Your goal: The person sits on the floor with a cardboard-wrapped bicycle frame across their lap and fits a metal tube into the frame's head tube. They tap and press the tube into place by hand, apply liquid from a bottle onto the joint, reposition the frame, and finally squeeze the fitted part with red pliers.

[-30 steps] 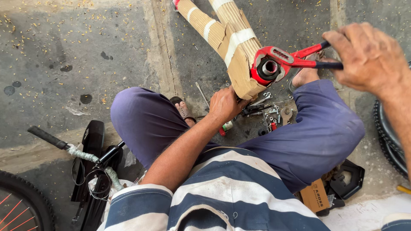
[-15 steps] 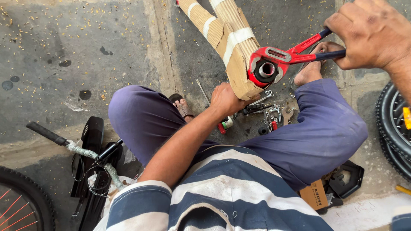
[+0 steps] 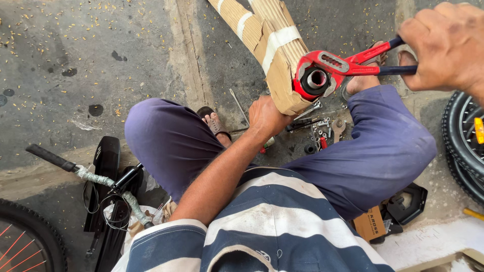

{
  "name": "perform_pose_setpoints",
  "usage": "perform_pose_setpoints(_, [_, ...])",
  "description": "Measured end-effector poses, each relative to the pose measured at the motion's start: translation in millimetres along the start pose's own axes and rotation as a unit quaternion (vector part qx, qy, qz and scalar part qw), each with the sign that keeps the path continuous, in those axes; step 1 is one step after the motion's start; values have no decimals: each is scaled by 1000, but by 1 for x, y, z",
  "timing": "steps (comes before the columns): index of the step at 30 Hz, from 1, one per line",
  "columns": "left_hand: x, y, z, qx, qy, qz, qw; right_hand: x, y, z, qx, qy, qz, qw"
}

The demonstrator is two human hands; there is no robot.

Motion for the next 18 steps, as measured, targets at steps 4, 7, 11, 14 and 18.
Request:
perform_pose_setpoints(4, [1, -1, 0, 2, 5, -8, 1000, 7, -2, -19, 31, -41, -2, 999])
perform_pose_setpoints(7, [2, 0, -1, -2, 3, -8, 1000, 21, 6, -33, 69, -91, -15, 993])
perform_pose_setpoints(11, [1, 1, -2, -10, 0, -13, 1000, 50, 29, -54, 114, -162, -34, 980])
perform_pose_setpoints(14, [-1, 1, -3, -13, -11, -3, 1000, 57, 41, -57, 127, -166, -16, 978])
perform_pose_setpoints(18, [-6, 1, -1, -18, -37, -5, 999, 49, 44, -26, 45, -68, -20, 996])
Point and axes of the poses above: each hand's wrist, its own z-axis towards the middle knuckle, its own y-axis out of the back of the hand, x = y × z, the point moved 6 cm from there along z, towards the middle knuckle, and after that the axes turned 1 degree about -x, right-handed, at the moved point
